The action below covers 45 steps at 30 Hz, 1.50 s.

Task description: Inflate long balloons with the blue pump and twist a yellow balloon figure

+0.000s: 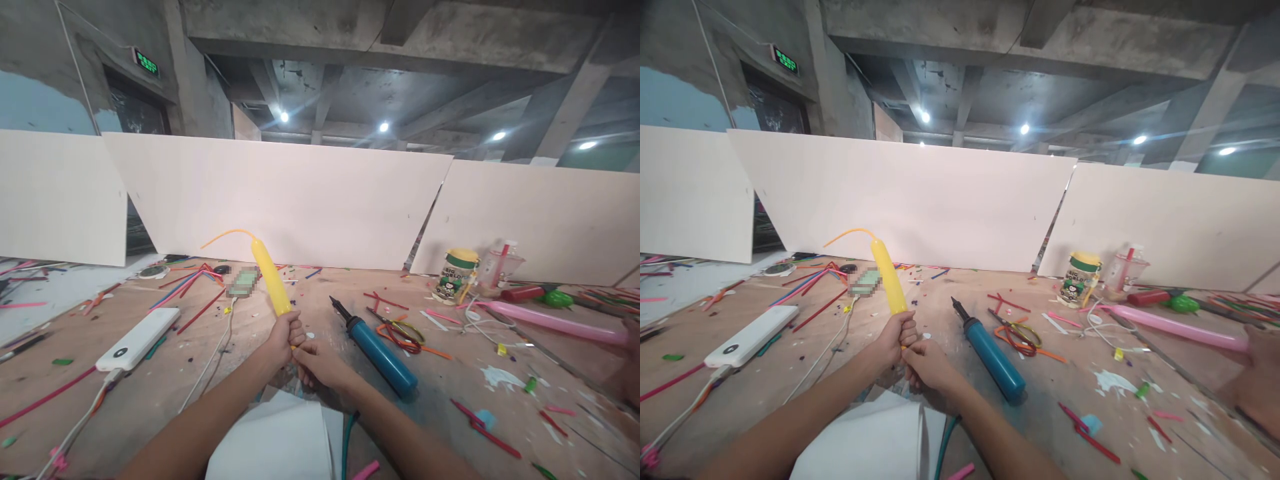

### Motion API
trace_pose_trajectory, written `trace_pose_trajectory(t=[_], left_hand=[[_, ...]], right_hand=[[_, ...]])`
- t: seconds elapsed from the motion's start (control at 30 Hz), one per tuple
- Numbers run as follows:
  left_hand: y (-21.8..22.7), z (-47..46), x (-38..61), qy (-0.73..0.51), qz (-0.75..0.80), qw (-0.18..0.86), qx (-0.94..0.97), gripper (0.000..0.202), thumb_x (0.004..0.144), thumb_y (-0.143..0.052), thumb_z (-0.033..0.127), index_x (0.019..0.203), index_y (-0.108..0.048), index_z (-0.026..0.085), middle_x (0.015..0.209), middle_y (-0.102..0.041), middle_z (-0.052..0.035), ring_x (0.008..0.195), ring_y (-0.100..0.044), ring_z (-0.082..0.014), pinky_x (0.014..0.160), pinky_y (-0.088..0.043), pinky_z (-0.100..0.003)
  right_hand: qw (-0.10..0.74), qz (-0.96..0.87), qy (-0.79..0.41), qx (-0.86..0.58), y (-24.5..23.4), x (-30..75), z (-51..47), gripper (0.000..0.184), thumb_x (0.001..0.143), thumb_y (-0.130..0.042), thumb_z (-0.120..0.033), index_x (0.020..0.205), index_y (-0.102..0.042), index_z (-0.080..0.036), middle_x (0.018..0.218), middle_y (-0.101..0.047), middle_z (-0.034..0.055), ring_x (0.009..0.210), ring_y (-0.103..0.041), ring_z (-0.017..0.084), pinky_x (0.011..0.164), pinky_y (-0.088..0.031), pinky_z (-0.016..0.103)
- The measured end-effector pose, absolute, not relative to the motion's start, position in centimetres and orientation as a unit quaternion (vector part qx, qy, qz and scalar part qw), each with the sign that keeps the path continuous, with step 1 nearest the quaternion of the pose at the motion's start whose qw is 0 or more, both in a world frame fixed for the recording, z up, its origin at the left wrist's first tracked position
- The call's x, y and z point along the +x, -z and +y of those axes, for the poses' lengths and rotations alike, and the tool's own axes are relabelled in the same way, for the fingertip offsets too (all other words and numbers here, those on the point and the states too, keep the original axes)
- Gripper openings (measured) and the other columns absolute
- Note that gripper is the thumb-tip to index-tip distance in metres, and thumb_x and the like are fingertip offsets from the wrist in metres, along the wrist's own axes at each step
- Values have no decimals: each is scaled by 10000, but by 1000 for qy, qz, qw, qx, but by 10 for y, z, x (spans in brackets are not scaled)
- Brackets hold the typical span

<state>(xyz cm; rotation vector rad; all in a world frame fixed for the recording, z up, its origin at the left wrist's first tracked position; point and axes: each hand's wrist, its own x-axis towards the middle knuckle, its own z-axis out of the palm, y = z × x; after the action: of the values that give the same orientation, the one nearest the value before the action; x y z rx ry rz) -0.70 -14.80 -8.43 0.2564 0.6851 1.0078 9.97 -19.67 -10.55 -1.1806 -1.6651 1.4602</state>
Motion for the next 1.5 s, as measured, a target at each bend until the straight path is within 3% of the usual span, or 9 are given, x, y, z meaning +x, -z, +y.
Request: trace_pose_trajectory(t=[0.4, 0.83, 1.27, 1.37, 1.43, 1.5], left_hand=[[86, -147, -6, -463, 330, 813, 125, 494, 839, -480, 226, 502, -119, 223, 314, -148, 100, 254, -126, -34, 286, -97, -174], [87, -147, -5, -461, 350, 803, 141, 479, 808, -506, 175, 490, -150, 216, 308, -165, 100, 258, -133, -32, 291, -104, -172], [88, -148, -5, -462, 363, 795, 149, 476, 839, -499, 180, 464, -205, 206, 332, -140, 103, 278, -121, -32, 287, -121, -176], [90, -146, -6, -458, 369, 794, 151, 359, 887, -503, 236, 551, -407, 151, 419, -299, 91, 318, -226, -29, 311, -211, -162], [91, -146, -6, -456, 372, 794, 153, 240, 903, -514, 303, 756, -540, 115, 567, -461, 60, 401, -368, -32, 372, -325, -158], [90, -146, -6, -455, 372, 794, 154, 241, 902, -515, 311, 763, -540, 116, 573, -461, 61, 406, -369, -32, 376, -327, -158]], right_hand=[[311, -626, -557, -449, 105, 99, -196, 236, 795, -447, -196, 567, -497, -160, 423, -512, -25, 333, -451, 72, 343, -342, 175], [309, -624, -556, -454, 107, 98, -196, 262, 800, -486, -279, 564, -487, -165, 430, -510, -34, 339, -451, 61, 342, -338, 165], [311, -617, -562, -455, 105, 97, -196, 224, 779, -451, -206, 565, -498, -161, 434, -516, -26, 333, -453, 67, 339, -342, 172], [310, -617, -562, -455, 104, 98, -197, 231, 776, -449, -208, 554, -490, -163, 429, -513, -26, 331, -449, 67, 335, -334, 171], [311, -618, -560, -455, 104, 98, -198, 232, 775, -453, -214, 552, -490, -163, 428, -513, -27, 337, -451, 64, 340, -332, 166], [312, -619, -558, -455, 103, 98, -199, 226, 770, -457, -214, 552, -490, -164, 427, -514, -29, 342, -455, 62, 346, -335, 162]])
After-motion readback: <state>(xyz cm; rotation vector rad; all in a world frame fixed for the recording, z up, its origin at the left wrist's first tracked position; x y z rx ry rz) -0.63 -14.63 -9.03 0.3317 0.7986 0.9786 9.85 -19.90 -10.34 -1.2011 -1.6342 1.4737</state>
